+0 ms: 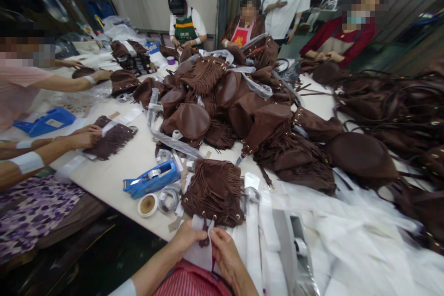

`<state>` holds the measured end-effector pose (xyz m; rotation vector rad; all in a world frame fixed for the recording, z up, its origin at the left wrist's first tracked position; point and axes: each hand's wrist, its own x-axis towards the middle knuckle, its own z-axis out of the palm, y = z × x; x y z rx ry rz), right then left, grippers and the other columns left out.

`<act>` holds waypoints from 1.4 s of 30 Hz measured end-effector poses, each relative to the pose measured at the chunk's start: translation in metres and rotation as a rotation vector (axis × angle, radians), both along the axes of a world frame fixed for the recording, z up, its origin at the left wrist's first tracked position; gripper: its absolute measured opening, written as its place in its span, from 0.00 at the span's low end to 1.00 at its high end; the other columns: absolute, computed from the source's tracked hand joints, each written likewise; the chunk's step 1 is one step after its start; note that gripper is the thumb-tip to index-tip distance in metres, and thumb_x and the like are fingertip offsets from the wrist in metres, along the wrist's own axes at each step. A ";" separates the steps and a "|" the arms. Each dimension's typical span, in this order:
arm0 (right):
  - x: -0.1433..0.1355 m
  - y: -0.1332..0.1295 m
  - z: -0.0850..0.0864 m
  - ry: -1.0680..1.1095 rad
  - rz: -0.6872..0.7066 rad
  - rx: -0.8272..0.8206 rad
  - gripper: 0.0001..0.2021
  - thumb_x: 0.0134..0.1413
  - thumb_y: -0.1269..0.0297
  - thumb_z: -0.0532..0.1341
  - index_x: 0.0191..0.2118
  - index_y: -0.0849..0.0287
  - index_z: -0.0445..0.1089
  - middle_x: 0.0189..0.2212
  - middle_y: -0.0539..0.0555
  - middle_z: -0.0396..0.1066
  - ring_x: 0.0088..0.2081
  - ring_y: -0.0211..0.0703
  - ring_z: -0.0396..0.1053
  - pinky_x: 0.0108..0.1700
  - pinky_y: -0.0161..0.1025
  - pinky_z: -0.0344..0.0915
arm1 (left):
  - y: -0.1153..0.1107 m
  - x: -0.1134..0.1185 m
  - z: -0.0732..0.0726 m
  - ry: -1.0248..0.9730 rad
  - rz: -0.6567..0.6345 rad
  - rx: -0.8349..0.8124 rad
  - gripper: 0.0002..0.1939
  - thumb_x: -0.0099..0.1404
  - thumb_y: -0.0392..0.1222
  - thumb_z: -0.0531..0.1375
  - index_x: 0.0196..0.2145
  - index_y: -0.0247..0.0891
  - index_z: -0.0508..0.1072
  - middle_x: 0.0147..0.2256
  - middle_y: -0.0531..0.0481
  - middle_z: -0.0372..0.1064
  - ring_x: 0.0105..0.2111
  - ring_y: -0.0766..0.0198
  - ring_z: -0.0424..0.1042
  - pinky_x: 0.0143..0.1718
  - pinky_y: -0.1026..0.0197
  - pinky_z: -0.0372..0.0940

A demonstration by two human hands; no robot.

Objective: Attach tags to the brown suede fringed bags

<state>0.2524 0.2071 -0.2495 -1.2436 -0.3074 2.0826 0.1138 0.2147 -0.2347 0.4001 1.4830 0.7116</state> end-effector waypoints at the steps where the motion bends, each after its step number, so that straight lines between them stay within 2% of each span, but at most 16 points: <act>1: -0.001 0.001 -0.001 -0.009 0.009 0.006 0.18 0.33 0.53 0.75 0.26 0.60 0.71 0.22 0.51 0.75 0.26 0.43 0.73 0.32 0.38 0.68 | 0.000 0.000 -0.001 0.030 -0.011 0.010 0.09 0.40 0.33 0.64 0.25 0.34 0.76 0.21 0.55 0.70 0.24 0.64 0.68 0.29 0.64 0.61; 5: -0.005 0.004 -0.002 -0.092 0.046 0.031 0.19 0.33 0.52 0.74 0.23 0.59 0.67 0.20 0.48 0.71 0.21 0.37 0.68 0.25 0.33 0.62 | 0.000 -0.001 0.001 0.124 -0.063 0.049 0.04 0.42 0.35 0.63 0.22 0.35 0.75 0.20 0.57 0.67 0.26 0.63 0.67 0.28 0.65 0.58; 9: -0.010 0.005 -0.007 -0.253 0.056 0.082 0.19 0.35 0.51 0.72 0.21 0.59 0.65 0.13 0.43 0.63 0.15 0.31 0.57 0.19 0.30 0.51 | -0.001 0.001 0.011 0.137 -0.095 0.089 0.03 0.44 0.36 0.63 0.21 0.37 0.75 0.22 0.56 0.68 0.32 0.60 0.67 0.33 0.64 0.58; 12: -0.009 0.007 -0.011 -0.343 0.066 0.120 0.18 0.34 0.53 0.71 0.19 0.59 0.64 0.11 0.41 0.59 0.15 0.31 0.53 0.18 0.30 0.48 | -0.002 -0.002 0.020 0.031 -0.108 0.083 0.05 0.42 0.35 0.61 0.22 0.36 0.75 0.23 0.54 0.69 0.31 0.59 0.67 0.34 0.63 0.60; 16: -0.005 0.009 -0.011 -0.351 0.093 0.150 0.17 0.35 0.52 0.70 0.20 0.59 0.65 0.14 0.43 0.62 0.19 0.33 0.58 0.22 0.31 0.52 | -0.005 -0.016 0.025 -0.240 -0.086 0.016 0.11 0.46 0.39 0.58 0.28 0.33 0.76 0.28 0.48 0.72 0.30 0.61 0.70 0.36 0.58 0.66; 19: -0.004 0.008 -0.010 -0.336 0.125 0.147 0.18 0.34 0.50 0.69 0.21 0.58 0.64 0.16 0.44 0.64 0.20 0.35 0.60 0.23 0.32 0.55 | -0.008 -0.021 0.018 -0.337 -0.023 -0.027 0.13 0.47 0.44 0.61 0.29 0.32 0.75 0.30 0.47 0.72 0.29 0.65 0.71 0.36 0.60 0.67; 22: -0.004 0.006 -0.009 -0.335 0.162 0.142 0.19 0.35 0.50 0.69 0.23 0.57 0.62 0.15 0.43 0.64 0.18 0.34 0.58 0.22 0.32 0.53 | -0.010 -0.013 0.000 -0.318 0.051 -0.060 0.19 0.42 0.50 0.69 0.26 0.32 0.72 0.20 0.53 0.68 0.20 0.70 0.66 0.27 0.66 0.63; 26: -0.002 0.008 -0.008 -0.385 0.179 0.188 0.17 0.36 0.53 0.68 0.21 0.57 0.61 0.13 0.42 0.60 0.17 0.32 0.54 0.21 0.31 0.49 | -0.011 0.004 -0.020 -0.288 0.093 -0.101 0.26 0.34 0.56 0.72 0.23 0.34 0.69 0.12 0.60 0.58 0.12 0.75 0.55 0.17 0.69 0.52; 31: 0.002 0.015 -0.009 -0.485 0.160 0.305 0.15 0.31 0.61 0.70 0.17 0.57 0.61 0.12 0.42 0.57 0.19 0.33 0.53 0.22 0.32 0.50 | -0.008 0.010 -0.028 -0.244 0.102 -0.128 0.27 0.34 0.57 0.72 0.23 0.35 0.67 0.10 0.61 0.56 0.11 0.75 0.53 0.14 0.69 0.47; 35: 0.002 0.013 -0.005 -0.501 0.154 0.389 0.11 0.37 0.62 0.68 0.20 0.57 0.66 0.16 0.45 0.63 0.21 0.37 0.59 0.25 0.33 0.55 | -0.004 0.013 -0.031 -0.205 0.148 -0.109 0.26 0.36 0.54 0.72 0.24 0.37 0.65 0.11 0.64 0.54 0.11 0.76 0.51 0.14 0.70 0.43; 38: 0.001 0.007 0.001 -0.443 0.178 0.442 0.07 0.42 0.62 0.66 0.28 0.57 0.70 0.24 0.48 0.71 0.27 0.42 0.67 0.30 0.35 0.62 | -0.003 0.017 -0.034 -0.180 0.190 -0.095 0.25 0.39 0.54 0.71 0.25 0.37 0.65 0.12 0.64 0.54 0.11 0.74 0.53 0.16 0.69 0.47; 42: -0.001 -0.001 0.004 -0.418 0.214 0.485 0.09 0.47 0.64 0.64 0.37 0.57 0.69 0.30 0.51 0.74 0.30 0.45 0.71 0.33 0.37 0.67 | -0.005 0.022 -0.032 -0.151 0.229 -0.066 0.26 0.38 0.53 0.71 0.28 0.36 0.66 0.20 0.55 0.67 0.20 0.65 0.68 0.23 0.64 0.60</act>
